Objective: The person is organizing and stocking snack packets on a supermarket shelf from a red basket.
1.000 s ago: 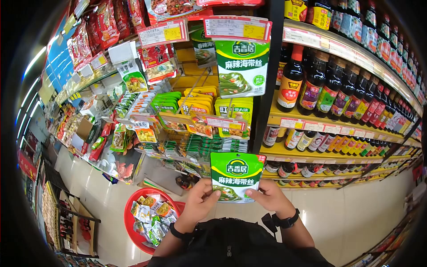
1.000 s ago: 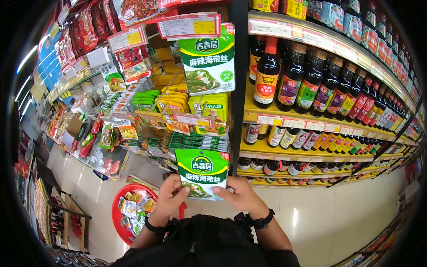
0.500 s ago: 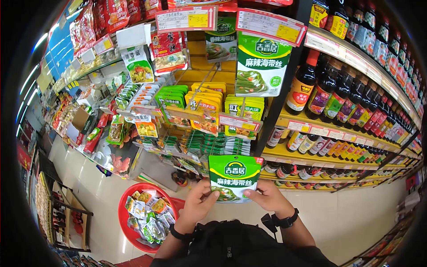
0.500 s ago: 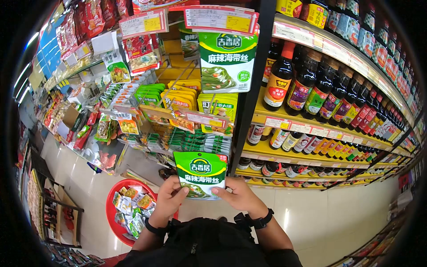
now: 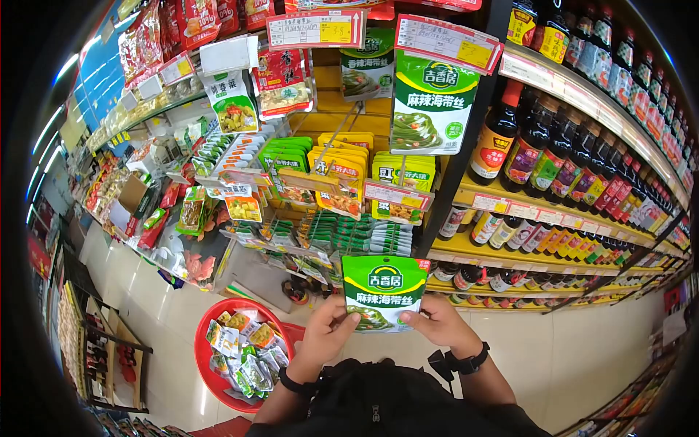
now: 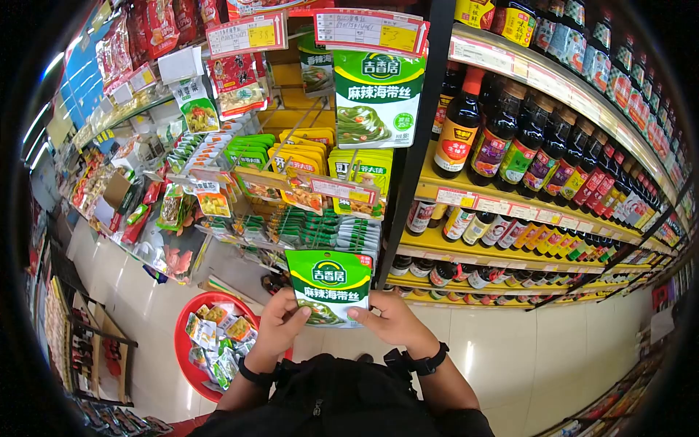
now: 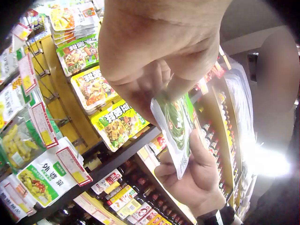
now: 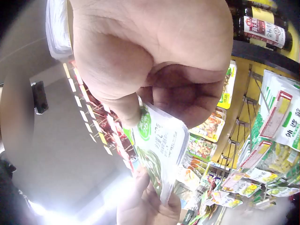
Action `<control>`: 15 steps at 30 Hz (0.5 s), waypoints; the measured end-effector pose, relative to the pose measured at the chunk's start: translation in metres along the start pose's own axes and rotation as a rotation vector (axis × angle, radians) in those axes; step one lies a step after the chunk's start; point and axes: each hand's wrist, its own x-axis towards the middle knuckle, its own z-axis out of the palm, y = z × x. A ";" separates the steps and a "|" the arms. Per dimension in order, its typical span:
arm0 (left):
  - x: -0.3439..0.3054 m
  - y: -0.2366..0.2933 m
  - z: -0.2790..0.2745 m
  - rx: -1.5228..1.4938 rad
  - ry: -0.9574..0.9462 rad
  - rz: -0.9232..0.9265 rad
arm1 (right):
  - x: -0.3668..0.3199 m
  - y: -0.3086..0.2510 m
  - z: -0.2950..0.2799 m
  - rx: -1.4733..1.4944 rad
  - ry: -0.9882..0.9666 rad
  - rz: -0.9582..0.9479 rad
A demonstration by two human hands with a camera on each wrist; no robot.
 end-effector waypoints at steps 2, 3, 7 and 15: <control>-0.002 -0.003 -0.003 0.025 -0.007 -0.008 | -0.002 -0.002 0.001 0.010 0.001 0.002; -0.003 -0.004 -0.004 0.038 -0.010 -0.013 | -0.002 -0.003 0.001 0.020 0.001 0.003; -0.002 0.000 -0.002 0.053 -0.012 0.006 | -0.003 -0.007 0.002 0.032 0.011 0.001; -0.004 -0.002 -0.013 0.058 -0.007 0.005 | 0.001 -0.003 0.012 0.062 0.018 0.045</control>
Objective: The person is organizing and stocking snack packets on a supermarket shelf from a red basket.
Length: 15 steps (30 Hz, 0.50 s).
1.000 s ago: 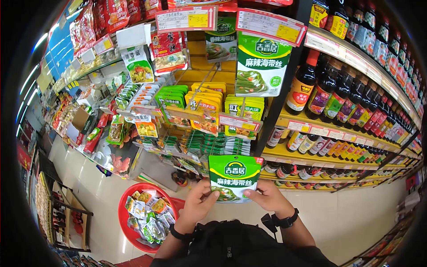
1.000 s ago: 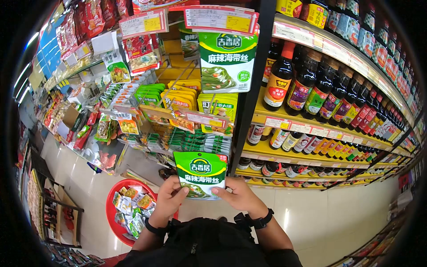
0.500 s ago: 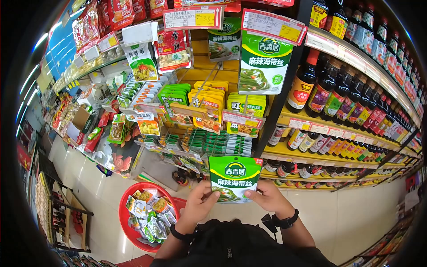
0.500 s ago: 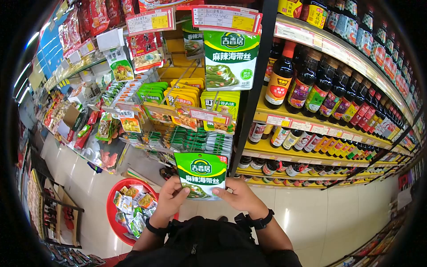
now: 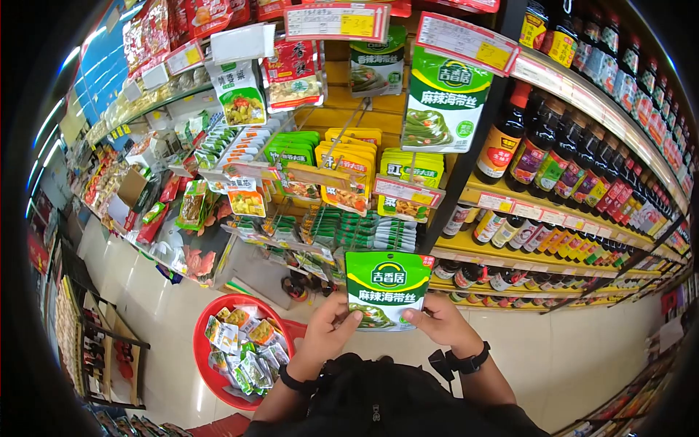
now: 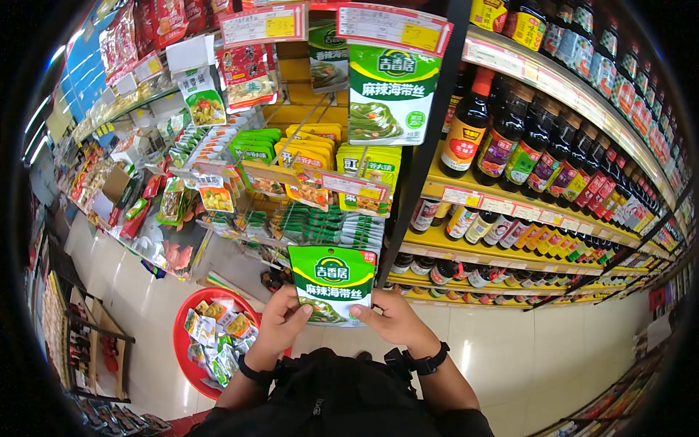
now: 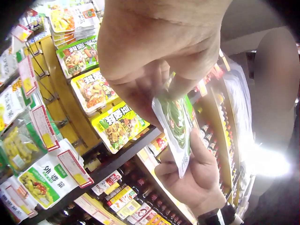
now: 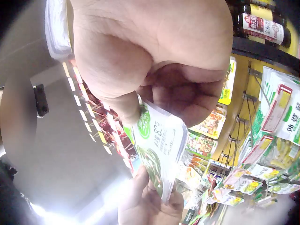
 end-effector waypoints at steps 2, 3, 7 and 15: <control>-0.002 0.002 -0.004 -0.001 0.006 -0.001 | 0.005 0.001 0.003 -0.003 -0.017 0.001; -0.002 0.003 -0.006 0.000 0.007 0.000 | 0.008 0.003 0.003 -0.017 -0.028 -0.004; 0.002 0.017 -0.007 -0.083 0.002 -0.030 | 0.020 0.001 0.009 -0.011 -0.012 -0.056; 0.009 0.023 -0.024 0.013 -0.066 -0.120 | 0.030 -0.022 0.014 0.025 0.016 0.003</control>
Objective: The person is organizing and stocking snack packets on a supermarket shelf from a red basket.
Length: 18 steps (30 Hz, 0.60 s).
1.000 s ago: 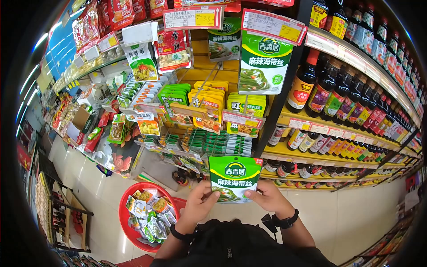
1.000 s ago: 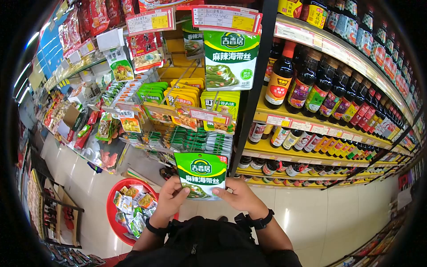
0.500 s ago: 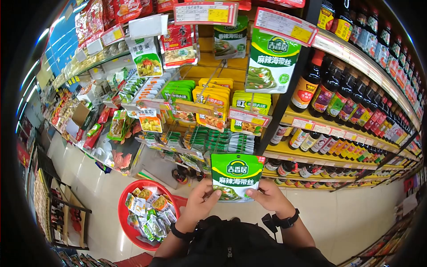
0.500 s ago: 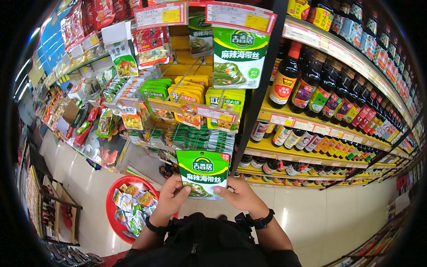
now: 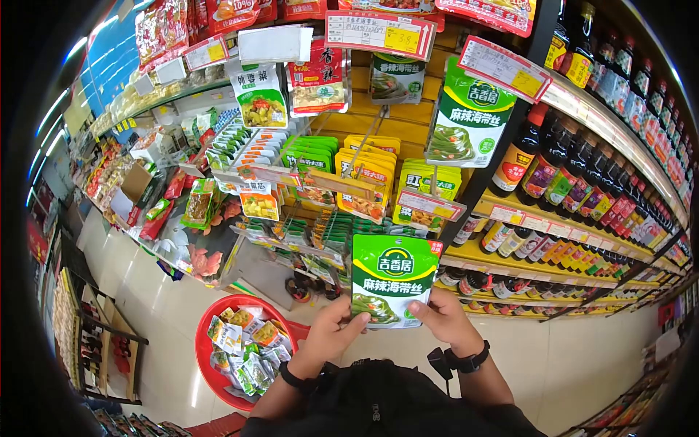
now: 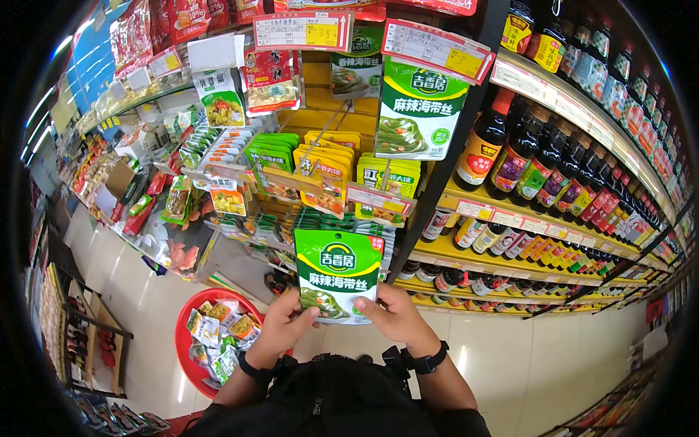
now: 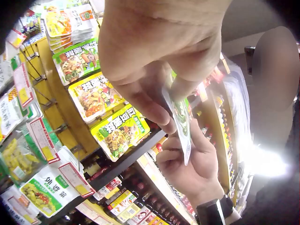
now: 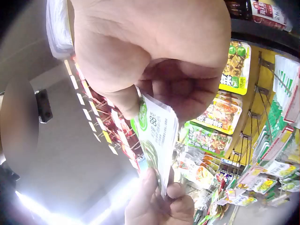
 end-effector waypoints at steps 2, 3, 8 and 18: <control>0.000 0.007 -0.001 -0.004 0.001 -0.009 | -0.001 -0.002 0.002 0.013 0.005 -0.003; 0.001 0.009 -0.001 -0.007 0.001 -0.012 | -0.002 -0.001 0.004 0.027 0.010 -0.019; 0.001 0.009 0.002 0.016 -0.044 0.002 | -0.012 -0.005 0.004 0.044 0.043 -0.037; -0.008 0.012 0.009 0.058 -0.042 0.026 | -0.018 0.005 0.001 0.091 0.035 -0.022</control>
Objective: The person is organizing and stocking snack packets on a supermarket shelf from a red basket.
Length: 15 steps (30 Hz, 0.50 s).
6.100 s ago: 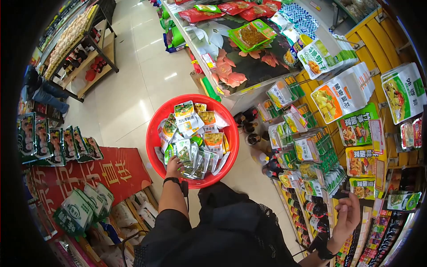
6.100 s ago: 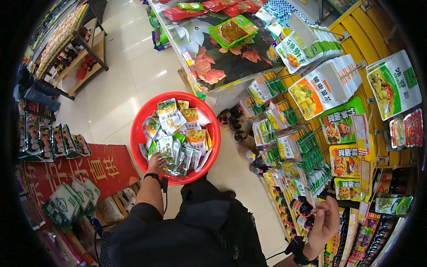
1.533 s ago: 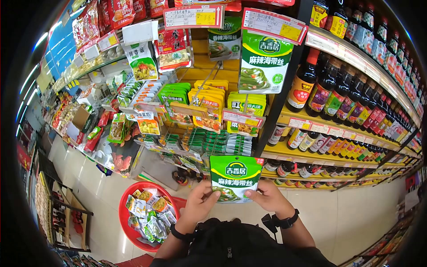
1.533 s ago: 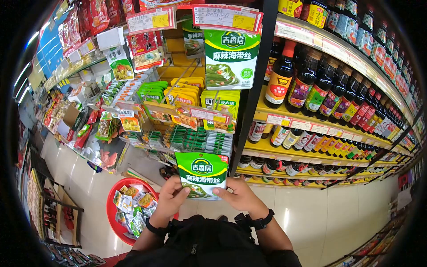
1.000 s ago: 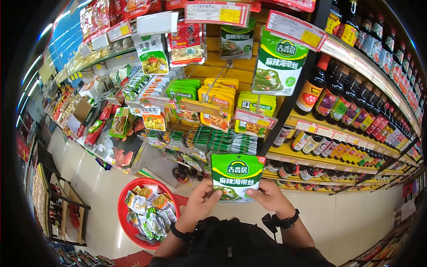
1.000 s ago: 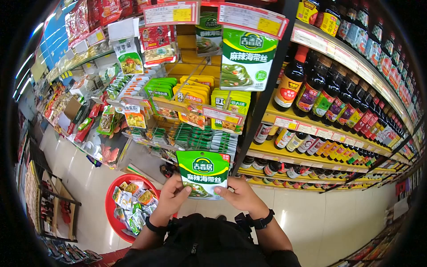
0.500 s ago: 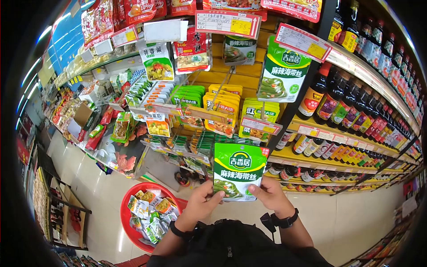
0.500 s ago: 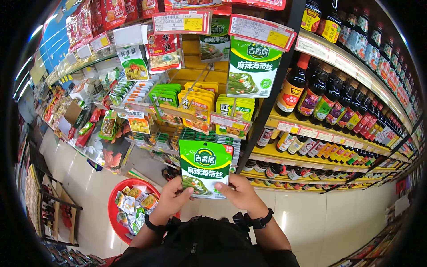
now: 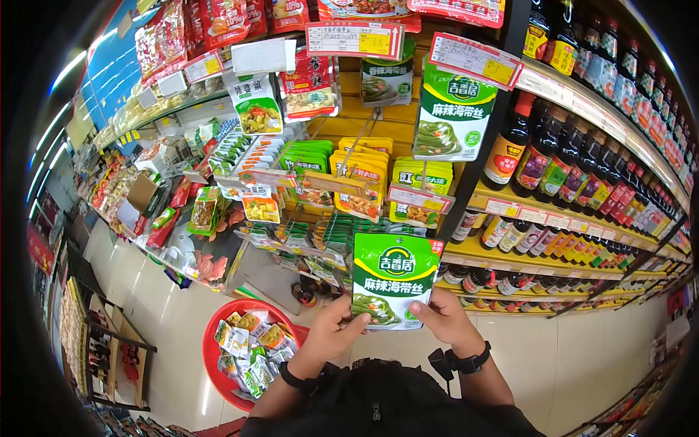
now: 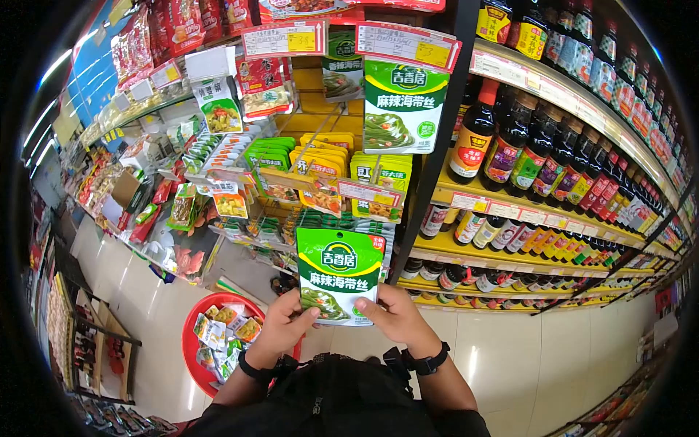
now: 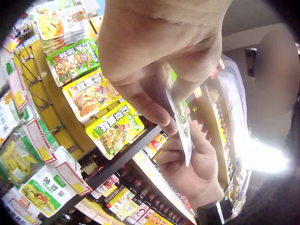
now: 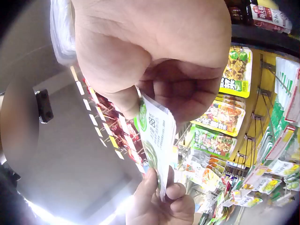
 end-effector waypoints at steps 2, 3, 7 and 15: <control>-0.003 0.003 0.001 0.005 0.016 -0.002 | 0.001 0.000 0.000 -0.011 -0.018 0.006; -0.004 0.004 0.001 0.007 0.023 -0.004 | 0.002 -0.001 -0.001 -0.025 -0.026 0.008; -0.009 0.003 0.002 0.009 0.047 0.002 | 0.004 0.005 0.001 -0.006 -0.026 -0.004; -0.020 0.003 0.003 0.027 0.109 -0.004 | 0.008 0.001 0.003 0.000 -0.082 -0.016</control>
